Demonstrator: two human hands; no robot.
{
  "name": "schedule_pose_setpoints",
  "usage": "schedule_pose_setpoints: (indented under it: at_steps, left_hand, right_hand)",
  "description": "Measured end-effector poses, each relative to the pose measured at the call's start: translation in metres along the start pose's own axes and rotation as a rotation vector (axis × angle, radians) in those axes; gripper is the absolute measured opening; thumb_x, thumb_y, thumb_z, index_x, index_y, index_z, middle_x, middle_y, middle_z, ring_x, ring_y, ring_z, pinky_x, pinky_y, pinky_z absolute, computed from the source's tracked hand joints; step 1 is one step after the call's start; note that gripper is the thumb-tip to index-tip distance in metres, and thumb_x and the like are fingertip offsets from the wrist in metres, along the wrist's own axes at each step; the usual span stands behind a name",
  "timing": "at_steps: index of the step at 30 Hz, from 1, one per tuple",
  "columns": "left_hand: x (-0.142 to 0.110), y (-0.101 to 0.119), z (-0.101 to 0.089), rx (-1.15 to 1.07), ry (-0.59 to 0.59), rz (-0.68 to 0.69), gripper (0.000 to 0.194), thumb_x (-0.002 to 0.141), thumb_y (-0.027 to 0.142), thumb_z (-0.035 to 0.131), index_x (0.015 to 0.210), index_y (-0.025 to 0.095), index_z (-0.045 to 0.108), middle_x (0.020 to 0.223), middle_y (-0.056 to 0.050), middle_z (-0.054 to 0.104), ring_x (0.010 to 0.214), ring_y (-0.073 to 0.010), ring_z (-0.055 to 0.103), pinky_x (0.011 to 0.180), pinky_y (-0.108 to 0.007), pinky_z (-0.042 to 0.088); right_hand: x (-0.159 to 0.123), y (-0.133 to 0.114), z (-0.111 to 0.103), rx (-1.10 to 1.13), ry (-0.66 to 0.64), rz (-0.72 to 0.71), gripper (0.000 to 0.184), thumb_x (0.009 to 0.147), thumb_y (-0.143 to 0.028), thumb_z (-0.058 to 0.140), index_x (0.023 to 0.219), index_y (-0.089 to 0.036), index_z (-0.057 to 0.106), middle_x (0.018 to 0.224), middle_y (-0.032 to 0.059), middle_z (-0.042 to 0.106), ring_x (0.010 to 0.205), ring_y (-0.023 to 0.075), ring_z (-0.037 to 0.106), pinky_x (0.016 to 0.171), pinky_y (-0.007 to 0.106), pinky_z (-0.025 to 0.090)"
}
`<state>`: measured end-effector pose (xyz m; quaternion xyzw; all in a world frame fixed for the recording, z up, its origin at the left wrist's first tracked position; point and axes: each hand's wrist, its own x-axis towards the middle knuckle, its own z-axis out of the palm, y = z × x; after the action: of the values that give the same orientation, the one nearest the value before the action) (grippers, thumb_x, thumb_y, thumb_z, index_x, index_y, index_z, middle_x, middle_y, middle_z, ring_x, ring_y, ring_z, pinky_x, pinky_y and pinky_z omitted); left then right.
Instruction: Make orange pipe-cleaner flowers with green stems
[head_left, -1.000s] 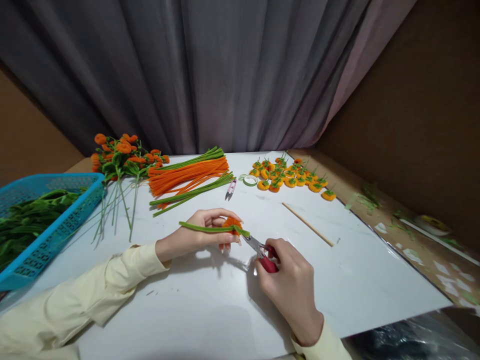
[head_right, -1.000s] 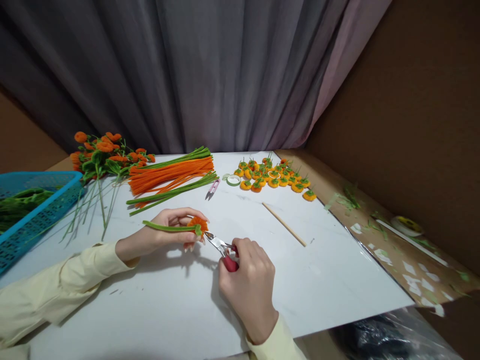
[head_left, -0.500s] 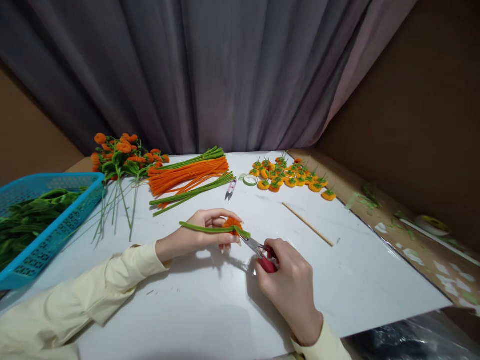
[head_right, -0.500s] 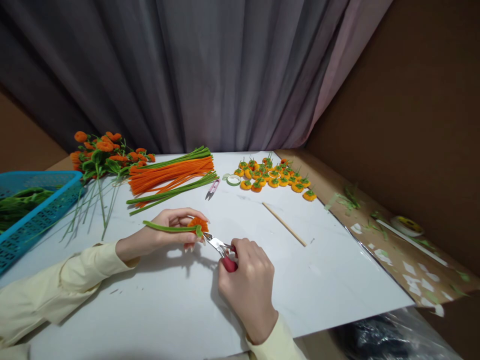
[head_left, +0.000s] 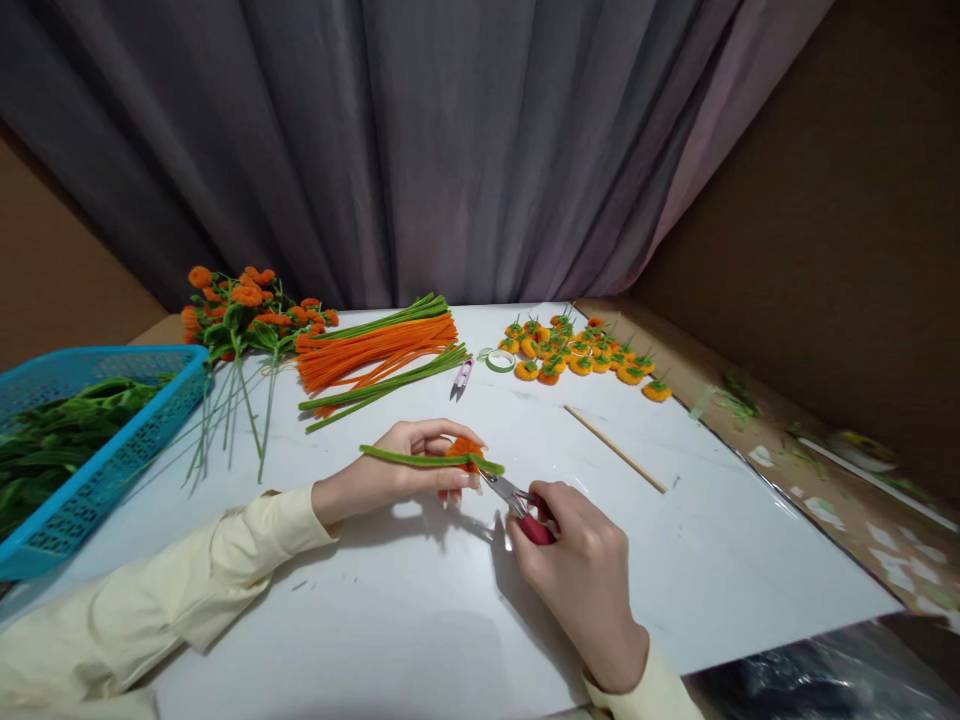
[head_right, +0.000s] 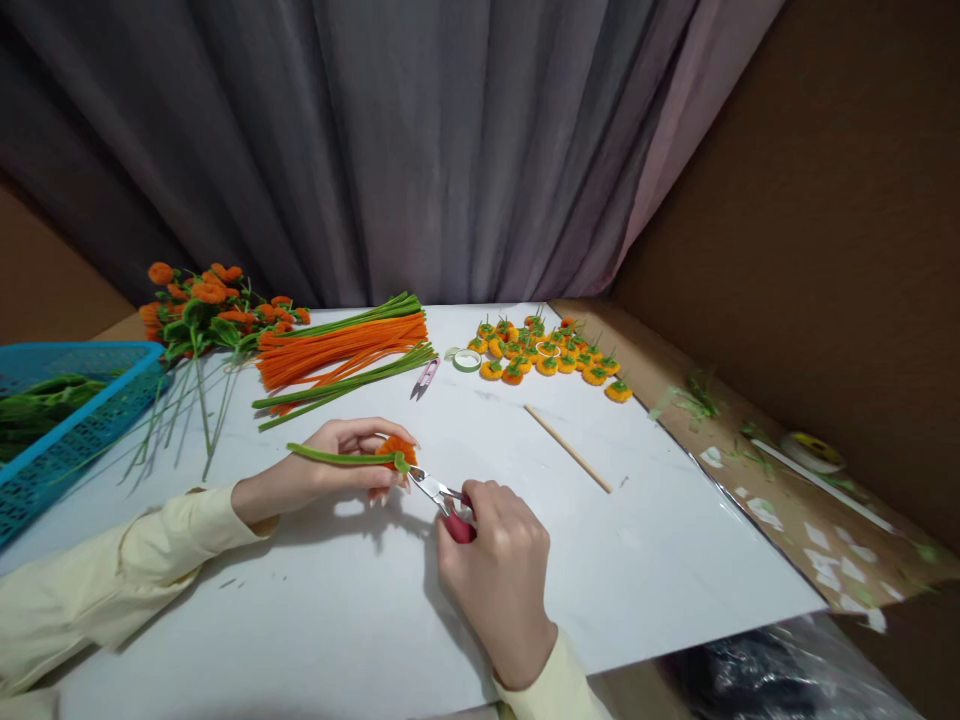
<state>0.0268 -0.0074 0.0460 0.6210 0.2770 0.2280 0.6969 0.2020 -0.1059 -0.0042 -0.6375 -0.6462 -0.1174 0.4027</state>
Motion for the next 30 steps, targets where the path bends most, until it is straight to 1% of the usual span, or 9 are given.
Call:
schedule_pose_setpoints:
  at_steps: [6, 14, 20, 30]
  left_hand:
    - [0.0008, -0.0004, 0.0005, 0.000, 0.000, 0.007, 0.032, 0.073, 0.019, 0.069, 0.101, 0.011, 0.057, 0.078, -0.005, 0.067, 0.056, -0.0092, 0.057, 0.055, -0.023, 0.047]
    - [-0.0005, -0.0002, 0.0002, -0.012, -0.008, 0.019, 0.030, 0.074, 0.017, 0.069, 0.101, 0.011, 0.058, 0.077, -0.005, 0.067, 0.056, -0.0089, 0.057, 0.055, -0.022, 0.047]
    - [0.0005, 0.0005, 0.0005, -0.009, -0.009, 0.022, 0.031, 0.073, 0.018, 0.069, 0.101, 0.011, 0.058, 0.076, -0.005, 0.067, 0.056, -0.0090, 0.057, 0.055, -0.022, 0.047]
    - [-0.0008, 0.0004, 0.0004, -0.018, -0.016, 0.019, 0.031, 0.073, 0.017, 0.069, 0.102, 0.011, 0.058, 0.078, -0.006, 0.068, 0.056, -0.0092, 0.058, 0.055, -0.023, 0.047]
  right_hand:
    - [-0.0011, 0.0009, -0.0004, -0.002, 0.009, -0.039, 0.010, 0.070, -0.014, 0.047, 0.069, -0.017, 0.056, 0.054, -0.0011, 0.052, 0.048, 0.0113, 0.045, 0.047, 0.024, 0.027]
    - [-0.0022, 0.0000, -0.0012, 0.011, 0.023, -0.058, 0.012, 0.069, -0.013, 0.046, 0.068, -0.016, 0.058, 0.052, -0.0018, 0.051, 0.045, 0.0101, 0.044, 0.045, 0.023, 0.027]
    - [-0.0019, -0.0004, -0.0022, 0.021, -0.003, -0.051, 0.014, 0.068, -0.013, 0.045, 0.067, -0.016, 0.058, 0.052, -0.0014, 0.053, 0.044, 0.0099, 0.045, 0.044, 0.022, 0.028]
    - [-0.0013, -0.0003, -0.0044, 0.058, -0.033, -0.042, 0.014, 0.066, -0.012, 0.043, 0.064, -0.016, 0.056, 0.050, -0.0022, 0.050, 0.040, 0.0087, 0.041, 0.042, 0.021, 0.027]
